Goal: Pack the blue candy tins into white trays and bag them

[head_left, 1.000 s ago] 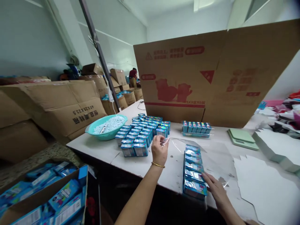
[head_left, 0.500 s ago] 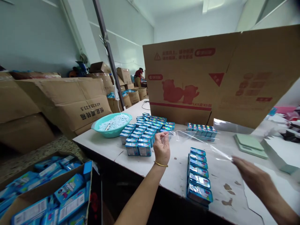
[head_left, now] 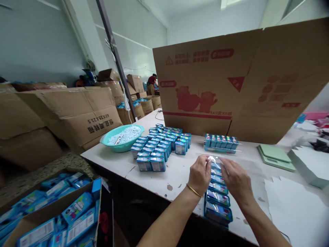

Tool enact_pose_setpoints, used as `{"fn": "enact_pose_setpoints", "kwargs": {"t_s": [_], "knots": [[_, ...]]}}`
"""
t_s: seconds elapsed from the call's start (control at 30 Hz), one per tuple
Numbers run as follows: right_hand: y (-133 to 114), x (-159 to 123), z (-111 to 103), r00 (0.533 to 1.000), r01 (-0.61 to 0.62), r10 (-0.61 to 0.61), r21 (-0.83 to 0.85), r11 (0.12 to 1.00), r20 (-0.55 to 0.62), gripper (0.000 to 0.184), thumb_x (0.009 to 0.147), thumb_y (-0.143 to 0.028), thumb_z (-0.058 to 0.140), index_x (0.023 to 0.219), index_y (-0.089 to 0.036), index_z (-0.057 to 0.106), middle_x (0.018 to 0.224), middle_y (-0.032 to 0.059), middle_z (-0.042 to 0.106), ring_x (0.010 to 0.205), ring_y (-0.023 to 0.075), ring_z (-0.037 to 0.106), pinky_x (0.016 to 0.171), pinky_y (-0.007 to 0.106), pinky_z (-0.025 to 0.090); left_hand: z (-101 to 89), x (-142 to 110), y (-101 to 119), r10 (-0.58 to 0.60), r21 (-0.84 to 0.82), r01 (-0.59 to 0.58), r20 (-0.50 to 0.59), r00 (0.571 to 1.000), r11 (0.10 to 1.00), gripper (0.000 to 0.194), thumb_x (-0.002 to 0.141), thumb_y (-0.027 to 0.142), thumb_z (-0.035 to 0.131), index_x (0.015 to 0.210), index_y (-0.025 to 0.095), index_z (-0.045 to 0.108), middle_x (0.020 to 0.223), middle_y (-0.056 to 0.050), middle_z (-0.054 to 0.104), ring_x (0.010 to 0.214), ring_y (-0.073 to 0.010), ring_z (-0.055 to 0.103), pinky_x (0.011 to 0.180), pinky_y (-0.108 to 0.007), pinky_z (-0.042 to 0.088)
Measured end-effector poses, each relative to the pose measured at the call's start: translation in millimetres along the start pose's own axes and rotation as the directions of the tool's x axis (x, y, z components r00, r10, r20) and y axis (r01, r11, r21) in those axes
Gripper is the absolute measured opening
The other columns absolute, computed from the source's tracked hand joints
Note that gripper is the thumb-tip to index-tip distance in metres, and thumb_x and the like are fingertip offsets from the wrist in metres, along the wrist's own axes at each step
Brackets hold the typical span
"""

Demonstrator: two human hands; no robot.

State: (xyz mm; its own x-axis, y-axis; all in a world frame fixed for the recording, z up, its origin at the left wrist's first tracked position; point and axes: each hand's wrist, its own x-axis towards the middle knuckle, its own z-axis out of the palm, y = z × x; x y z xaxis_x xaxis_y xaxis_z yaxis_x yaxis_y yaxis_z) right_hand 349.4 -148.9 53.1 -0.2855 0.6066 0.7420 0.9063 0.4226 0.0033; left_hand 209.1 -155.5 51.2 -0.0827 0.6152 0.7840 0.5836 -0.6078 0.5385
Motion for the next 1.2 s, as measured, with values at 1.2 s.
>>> {"fn": "enact_pose_setpoints", "kwargs": {"t_s": [1.2], "knots": [[89.4, -28.1, 133.5, 0.382, -0.682, 0.655, 0.678, -0.276, 0.652, 0.034, 0.052, -0.039, 0.070, 0.070, -0.013, 0.056, 0.066, 0.0044, 0.064, 0.061, 0.0160, 0.061, 0.055, 0.026, 0.049, 116.6, -18.2, -127.6, -0.764, -0.530, 0.807, 0.397, 0.509, 0.262, 0.024, 0.075, 0.036, 0.050, 0.080, 0.013, 0.057, 0.074, -0.005, 0.063, 0.076, -0.0136, 0.061, 0.080, -0.032, 0.047]]}}
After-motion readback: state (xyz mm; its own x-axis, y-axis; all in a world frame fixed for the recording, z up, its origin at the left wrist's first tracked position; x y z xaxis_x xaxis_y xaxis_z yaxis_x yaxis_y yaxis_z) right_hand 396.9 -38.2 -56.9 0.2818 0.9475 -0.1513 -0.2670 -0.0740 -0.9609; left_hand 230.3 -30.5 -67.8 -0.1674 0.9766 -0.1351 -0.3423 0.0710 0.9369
